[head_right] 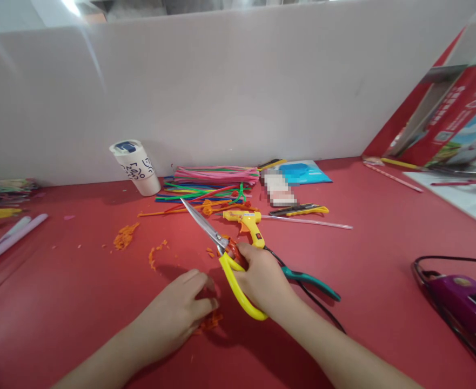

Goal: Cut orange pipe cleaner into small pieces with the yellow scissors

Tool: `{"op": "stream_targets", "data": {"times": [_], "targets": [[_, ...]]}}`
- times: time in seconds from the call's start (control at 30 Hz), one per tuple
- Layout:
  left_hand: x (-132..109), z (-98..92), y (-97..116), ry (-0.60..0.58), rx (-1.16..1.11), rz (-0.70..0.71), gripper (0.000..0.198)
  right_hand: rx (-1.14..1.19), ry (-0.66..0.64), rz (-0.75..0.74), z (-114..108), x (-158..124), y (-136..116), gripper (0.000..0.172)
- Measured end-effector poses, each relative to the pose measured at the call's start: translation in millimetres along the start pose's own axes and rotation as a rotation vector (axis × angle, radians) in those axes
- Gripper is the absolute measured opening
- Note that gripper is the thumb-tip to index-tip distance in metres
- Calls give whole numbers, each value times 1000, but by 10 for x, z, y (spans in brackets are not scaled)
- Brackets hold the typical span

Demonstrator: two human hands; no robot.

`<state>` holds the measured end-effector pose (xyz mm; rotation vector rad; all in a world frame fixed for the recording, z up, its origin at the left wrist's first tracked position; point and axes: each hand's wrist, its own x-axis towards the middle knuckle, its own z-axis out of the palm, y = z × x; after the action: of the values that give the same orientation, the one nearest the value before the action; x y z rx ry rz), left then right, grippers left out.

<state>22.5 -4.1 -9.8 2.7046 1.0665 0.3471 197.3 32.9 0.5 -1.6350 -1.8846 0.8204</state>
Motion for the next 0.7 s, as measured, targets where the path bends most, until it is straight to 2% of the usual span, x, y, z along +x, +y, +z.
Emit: {"op": "stream_targets", "data": {"times": [0.13,0.27,0.4,0.5,0.7], "targets": [[-8,7,-10,5,14,-1,19,10,-12,-16,6,-8,2,13],[-22,-78,5,30,-56,-51,20,25,-16,-17,14,-24,-3,13],[-35,-128,23,7,-76,-53,20,49,-38,-32,28,-51,-8,12],[-31,-80,26,5,-38,-50,21,45,-38,-26,36,-62,-12,13],[19,93,34,-1,92,-55,10,87,-47,-30,33,-51,-42,11]]}}
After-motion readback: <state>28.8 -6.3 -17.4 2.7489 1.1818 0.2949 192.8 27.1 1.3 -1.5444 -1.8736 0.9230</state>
